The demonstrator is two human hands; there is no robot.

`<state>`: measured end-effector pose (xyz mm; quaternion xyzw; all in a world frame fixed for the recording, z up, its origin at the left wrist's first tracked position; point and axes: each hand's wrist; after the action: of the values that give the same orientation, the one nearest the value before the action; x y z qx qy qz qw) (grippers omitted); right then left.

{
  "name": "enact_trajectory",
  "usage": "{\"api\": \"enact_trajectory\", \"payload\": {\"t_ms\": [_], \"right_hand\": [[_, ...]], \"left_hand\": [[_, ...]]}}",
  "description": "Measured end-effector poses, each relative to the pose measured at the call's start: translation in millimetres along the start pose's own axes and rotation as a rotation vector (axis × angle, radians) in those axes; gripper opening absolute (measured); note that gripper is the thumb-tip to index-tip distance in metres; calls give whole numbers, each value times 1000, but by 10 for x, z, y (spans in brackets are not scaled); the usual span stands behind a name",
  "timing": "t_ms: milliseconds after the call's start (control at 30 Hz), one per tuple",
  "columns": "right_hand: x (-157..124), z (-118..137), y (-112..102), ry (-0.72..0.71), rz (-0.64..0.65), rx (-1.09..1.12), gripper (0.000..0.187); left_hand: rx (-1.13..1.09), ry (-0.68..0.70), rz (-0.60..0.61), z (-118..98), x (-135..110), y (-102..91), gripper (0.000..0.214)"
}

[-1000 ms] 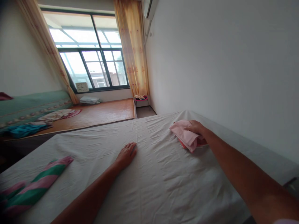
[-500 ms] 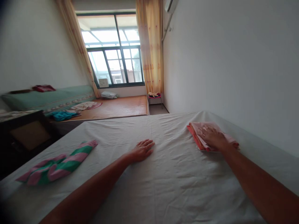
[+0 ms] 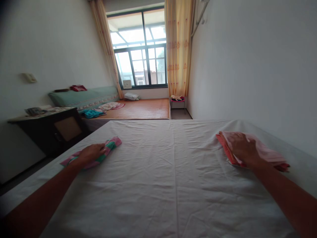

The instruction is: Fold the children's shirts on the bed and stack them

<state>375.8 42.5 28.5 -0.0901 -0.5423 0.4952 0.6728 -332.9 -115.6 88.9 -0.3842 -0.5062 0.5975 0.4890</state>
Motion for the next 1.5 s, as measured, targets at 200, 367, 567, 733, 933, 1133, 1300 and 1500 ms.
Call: {"api": "enact_trajectory", "payload": {"t_ms": [200,367,567,733,933,1133,1300,1500], "right_hand": [[0,1178,268,-306,149,-204,30],[116,1689,525,-274,148,72,29],[253,1399,510,102,220,370,28],[284,1352,667,140,468,501,31],[264,2001,1209,24,611,494,35],[313,1997,1373,101,432,644,25],[418,1536,1254,249,182,551,25],[475,1353,1041,227,8,377,25]], "left_hand": [[-161,78,-337,-622,493,-457,31],[-472,388,-858,-1712,663,-869,23],[-33,1074,-575,-2229,349,-467,21],[-114,885,-462,-2140,253,-109,19],[-403,730,-472,-2307,427,-226,51],[-388,845,-275,-2233,398,-362,26],[-396,1051,-157,-2320,86,-600,19],[-559,1462,403,-2593,-246,-605,24]]}}
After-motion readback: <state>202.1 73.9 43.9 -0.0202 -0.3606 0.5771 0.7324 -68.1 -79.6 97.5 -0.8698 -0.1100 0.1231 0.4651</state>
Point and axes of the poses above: each hand's wrist, its own x-axis towards the middle knuckle, its own y-axis out of the palm, z = x × y, and after that the axes turned 5 degrees about x, right-handed
